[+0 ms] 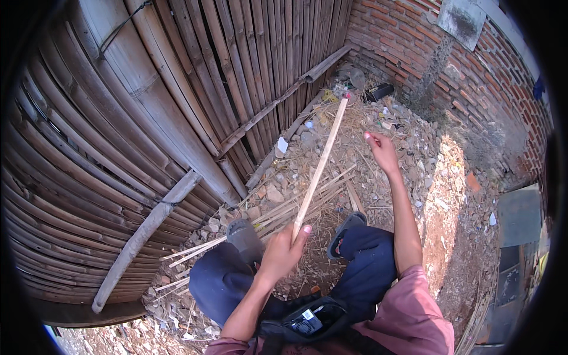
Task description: The person uses a small red knife to shave and smooth the surface of thin bamboo sticks, removing small slivers and shaping the ends.
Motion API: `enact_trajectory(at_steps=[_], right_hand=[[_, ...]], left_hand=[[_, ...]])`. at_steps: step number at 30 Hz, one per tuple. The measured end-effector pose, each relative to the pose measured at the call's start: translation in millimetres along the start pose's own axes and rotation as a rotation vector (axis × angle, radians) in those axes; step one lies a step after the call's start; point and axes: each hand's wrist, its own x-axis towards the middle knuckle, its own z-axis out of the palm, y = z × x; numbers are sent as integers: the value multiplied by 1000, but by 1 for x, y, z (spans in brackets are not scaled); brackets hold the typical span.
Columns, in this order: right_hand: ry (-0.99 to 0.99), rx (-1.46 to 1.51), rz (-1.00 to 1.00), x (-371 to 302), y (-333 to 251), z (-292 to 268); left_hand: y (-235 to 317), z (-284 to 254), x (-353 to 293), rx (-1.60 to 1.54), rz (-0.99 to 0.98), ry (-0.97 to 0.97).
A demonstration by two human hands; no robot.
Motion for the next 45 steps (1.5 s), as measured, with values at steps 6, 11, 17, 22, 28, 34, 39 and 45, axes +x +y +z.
enact_trajectory(at_steps=[6, 11, 17, 22, 28, 34, 39, 45], right_hand=[[-946, -303, -194, -47, 22, 41], [-677, -201, -207, -85, -67, 35], [-506, -72, -396, -104, -119, 22], [-436, -31, -444, -107, -121, 17], [-367, -9, -312, -103, -114, -2], [-348, 176, -314, -107, -130, -4], [-414, 155, -512, -129, -136, 26], [-446, 67, -568, -149, -149, 42]], left_hand=[[-5, -4, 13, -35, -18, 88], [-9, -6, 16, -57, 18, 92], [-20, 2, 20, -2, 39, 44], [-20, 3, 21, 51, 26, 11], [-24, 2, 24, 196, -34, 102], [-35, -1, 27, 26, -7, 126], [-9, -5, 26, -164, -80, 38], [-15, -5, 28, -258, 6, 109]])
